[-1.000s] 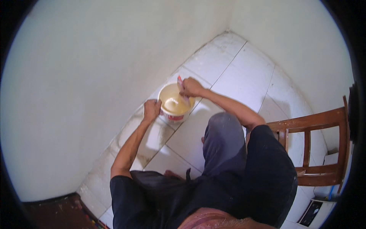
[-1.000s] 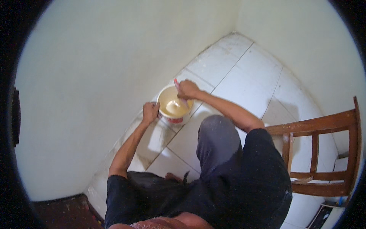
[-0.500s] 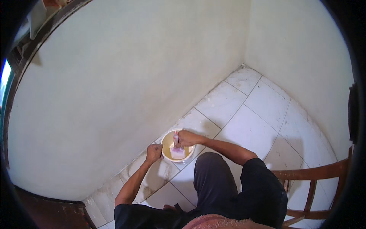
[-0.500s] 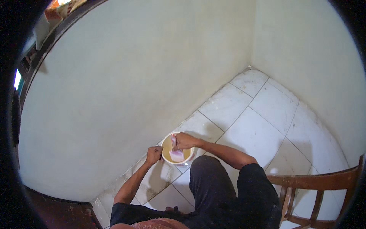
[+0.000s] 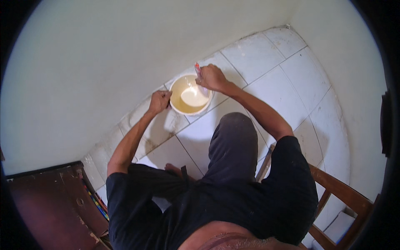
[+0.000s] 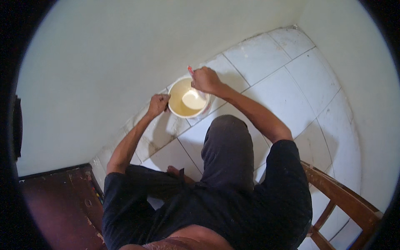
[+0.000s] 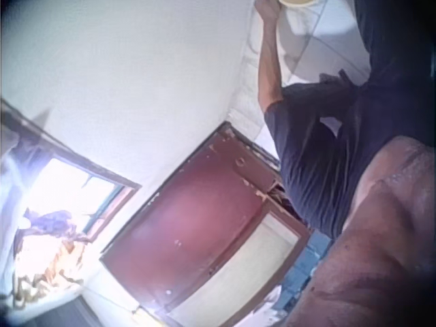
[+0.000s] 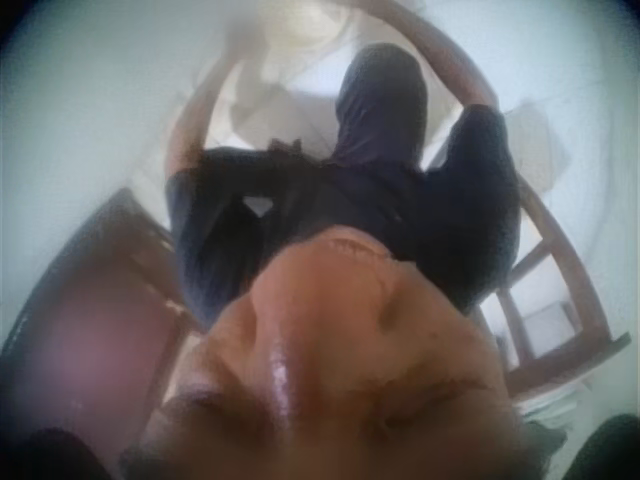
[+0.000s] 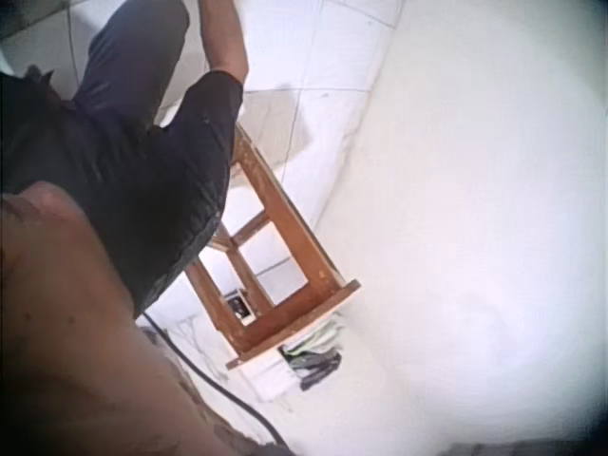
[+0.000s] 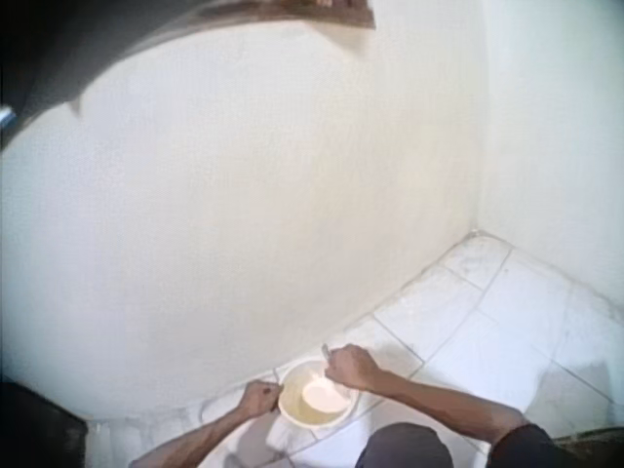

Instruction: The person paints a wall by dipping a brush into a bucket of paint and applying it to the surface, working from a standing position and then sitting on the floor to reach lower sections.

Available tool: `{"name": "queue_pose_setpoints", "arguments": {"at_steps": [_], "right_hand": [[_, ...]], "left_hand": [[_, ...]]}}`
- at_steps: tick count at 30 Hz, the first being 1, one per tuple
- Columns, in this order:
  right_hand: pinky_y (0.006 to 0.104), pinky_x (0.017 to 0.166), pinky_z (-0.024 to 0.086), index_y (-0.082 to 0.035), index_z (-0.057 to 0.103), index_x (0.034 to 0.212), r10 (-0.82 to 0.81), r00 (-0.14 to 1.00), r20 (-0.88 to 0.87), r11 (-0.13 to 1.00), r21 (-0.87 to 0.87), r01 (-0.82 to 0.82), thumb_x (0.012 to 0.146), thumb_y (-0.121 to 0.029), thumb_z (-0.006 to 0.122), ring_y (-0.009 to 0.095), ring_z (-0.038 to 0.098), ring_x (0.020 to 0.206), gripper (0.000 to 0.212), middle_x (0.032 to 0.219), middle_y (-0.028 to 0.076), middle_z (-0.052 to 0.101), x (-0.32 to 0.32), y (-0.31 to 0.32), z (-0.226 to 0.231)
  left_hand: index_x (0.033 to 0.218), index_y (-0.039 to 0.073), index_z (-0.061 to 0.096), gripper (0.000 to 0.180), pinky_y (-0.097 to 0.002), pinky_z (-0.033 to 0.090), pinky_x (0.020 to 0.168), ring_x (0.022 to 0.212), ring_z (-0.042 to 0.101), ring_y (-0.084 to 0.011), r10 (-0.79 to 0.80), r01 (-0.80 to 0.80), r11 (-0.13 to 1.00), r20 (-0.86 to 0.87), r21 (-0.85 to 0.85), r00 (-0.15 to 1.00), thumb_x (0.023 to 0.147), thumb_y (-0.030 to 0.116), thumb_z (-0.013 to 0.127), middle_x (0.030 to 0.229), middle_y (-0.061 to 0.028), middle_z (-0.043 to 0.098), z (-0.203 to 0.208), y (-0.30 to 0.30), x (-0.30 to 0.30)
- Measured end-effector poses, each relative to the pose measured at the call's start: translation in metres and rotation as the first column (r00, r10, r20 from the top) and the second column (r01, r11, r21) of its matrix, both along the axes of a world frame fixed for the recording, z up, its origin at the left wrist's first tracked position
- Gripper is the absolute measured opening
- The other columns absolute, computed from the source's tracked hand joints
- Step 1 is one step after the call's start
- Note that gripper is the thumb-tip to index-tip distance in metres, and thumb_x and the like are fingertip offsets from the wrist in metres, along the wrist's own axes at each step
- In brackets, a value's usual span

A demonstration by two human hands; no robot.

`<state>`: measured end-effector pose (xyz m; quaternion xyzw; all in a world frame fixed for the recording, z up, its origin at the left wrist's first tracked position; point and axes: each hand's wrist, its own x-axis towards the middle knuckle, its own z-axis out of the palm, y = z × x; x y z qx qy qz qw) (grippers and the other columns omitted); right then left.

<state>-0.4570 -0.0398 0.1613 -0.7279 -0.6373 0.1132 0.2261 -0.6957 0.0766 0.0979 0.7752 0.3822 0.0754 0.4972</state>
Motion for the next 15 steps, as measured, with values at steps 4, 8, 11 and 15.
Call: {"name": "queue_pose_setpoints", "arguments": {"at_steps": [4, 8, 11, 15], "right_hand": [[0.0445, 0.061, 0.05, 0.0, 0.063, 0.077, 0.11, 0.984, 0.139, 0.989, 0.082, -0.122, 0.074, -0.021, 0.061, 0.036, 0.061, 0.061, 0.022, 0.064, 0.02, 0.061, -0.024, 0.012, 0.008], [0.0456, 0.058, 0.049, 0.0, 0.06, 0.076, 0.13, 0.985, 0.113, 0.984, 0.11, -0.142, 0.08, -0.023, 0.057, 0.036, 0.061, 0.059, 0.024, 0.061, 0.02, 0.059, -0.034, 0.002, 0.023], [0.0464, 0.057, 0.048, -0.001, 0.06, 0.072, 0.157, 0.987, 0.035, 0.983, 0.094, -0.16, 0.079, -0.029, 0.059, 0.037, 0.06, 0.059, 0.029, 0.06, 0.02, 0.059, -0.042, 0.004, 0.042], [0.0463, 0.059, 0.047, -0.002, 0.061, 0.071, 0.189, 0.971, -0.149, 0.971, -0.12, -0.207, 0.074, -0.04, 0.064, 0.038, 0.059, 0.059, 0.039, 0.062, 0.018, 0.06, -0.036, 0.001, 0.02]], "left_hand": [[0.067, -0.002, 0.063, 0.042, -0.0281, 0.046, 0.045, 0.042, 0.057, -0.0125, 0.029, -0.029, 0.998, 0.002, -0.059, 1.0, 0.093, 0.027, 0.048, 0.052, -0.0075, 0.058, 0.002, 0.005, -0.023], [0.069, -0.003, 0.064, 0.042, -0.0282, 0.049, 0.047, 0.045, 0.06, -0.0136, 0.034, -0.038, 0.996, -0.06, -0.078, 0.998, 0.093, 0.027, 0.048, 0.053, -0.0085, 0.06, 0.011, -0.002, -0.015], [0.071, -0.003, 0.065, 0.041, -0.0284, 0.049, 0.048, 0.045, 0.06, -0.0138, 0.067, -0.069, 0.988, -0.02, -0.14, 0.998, 0.093, 0.028, 0.048, 0.053, -0.0085, 0.06, 0.005, 0.004, -0.03], [0.073, -0.003, 0.066, 0.042, -0.0319, 0.05, 0.051, 0.048, 0.062, -0.0181, 0.039, -0.041, 0.998, -0.049, -0.053, 0.998, 0.092, 0.03, 0.049, 0.056, -0.0107, 0.062, 0.009, 0.004, -0.019]]}}
